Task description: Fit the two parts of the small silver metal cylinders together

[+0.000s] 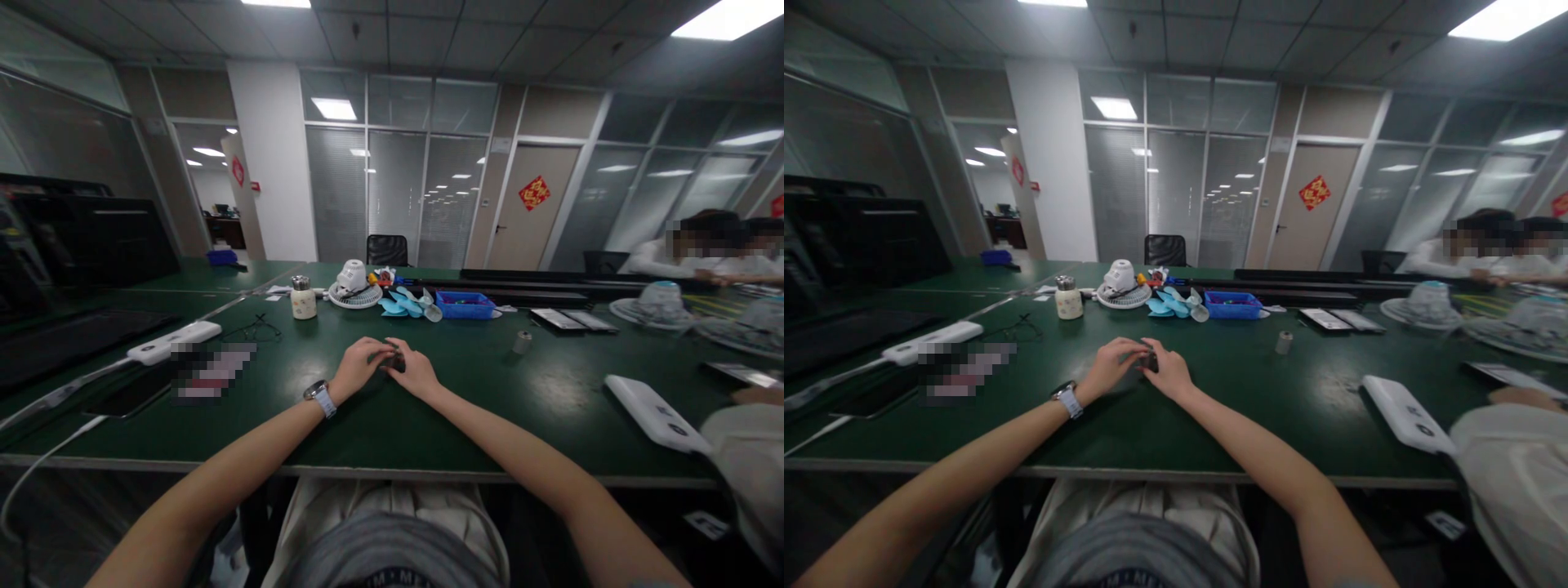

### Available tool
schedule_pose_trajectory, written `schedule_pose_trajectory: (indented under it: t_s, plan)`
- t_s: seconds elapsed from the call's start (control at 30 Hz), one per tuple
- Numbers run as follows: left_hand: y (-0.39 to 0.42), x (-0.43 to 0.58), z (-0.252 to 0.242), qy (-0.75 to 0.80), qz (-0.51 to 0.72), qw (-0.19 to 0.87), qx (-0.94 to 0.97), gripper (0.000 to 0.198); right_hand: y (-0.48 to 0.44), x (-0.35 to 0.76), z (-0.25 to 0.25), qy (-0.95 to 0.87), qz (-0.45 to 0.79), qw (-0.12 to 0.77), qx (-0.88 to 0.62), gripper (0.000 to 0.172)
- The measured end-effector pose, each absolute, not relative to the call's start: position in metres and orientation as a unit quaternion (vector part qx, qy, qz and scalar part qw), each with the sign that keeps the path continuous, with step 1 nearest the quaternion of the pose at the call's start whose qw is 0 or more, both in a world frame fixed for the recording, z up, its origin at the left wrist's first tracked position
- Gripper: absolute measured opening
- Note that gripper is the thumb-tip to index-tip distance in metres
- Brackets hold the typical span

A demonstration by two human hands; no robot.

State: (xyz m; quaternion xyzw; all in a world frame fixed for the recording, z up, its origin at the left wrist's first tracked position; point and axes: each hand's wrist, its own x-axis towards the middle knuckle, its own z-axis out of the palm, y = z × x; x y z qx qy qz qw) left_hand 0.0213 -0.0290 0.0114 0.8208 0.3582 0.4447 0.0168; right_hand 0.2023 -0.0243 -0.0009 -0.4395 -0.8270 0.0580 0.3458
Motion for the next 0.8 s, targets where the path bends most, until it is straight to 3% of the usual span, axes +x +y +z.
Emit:
schedule_pose_trajectory:
  t_s: [0.23,0.4,0.5,0.8]
  plan:
    - [-0.038,0.032,0.014,0.371,0.469,-0.023,0.801,0.010,-0.029,0.199,0.003,-0.840,0.022,0.322,-0.436,0.060]
    - [-0.032,0.028,0.019,0.376,0.538,0.053,0.753,0.001,-0.026,0.200,-0.001,-0.824,0.052,0.339,-0.451,0.063]
    - [-0.021,0.012,0.020,0.418,0.555,0.082,0.714,0.010,-0.023,0.205,-0.004,-0.803,0.095,0.362,-0.464,0.065]
    - [0.006,-0.027,-0.002,0.464,0.374,0.138,0.791,0.022,-0.017,0.218,-0.009,-0.780,0.128,0.375,-0.484,0.064]
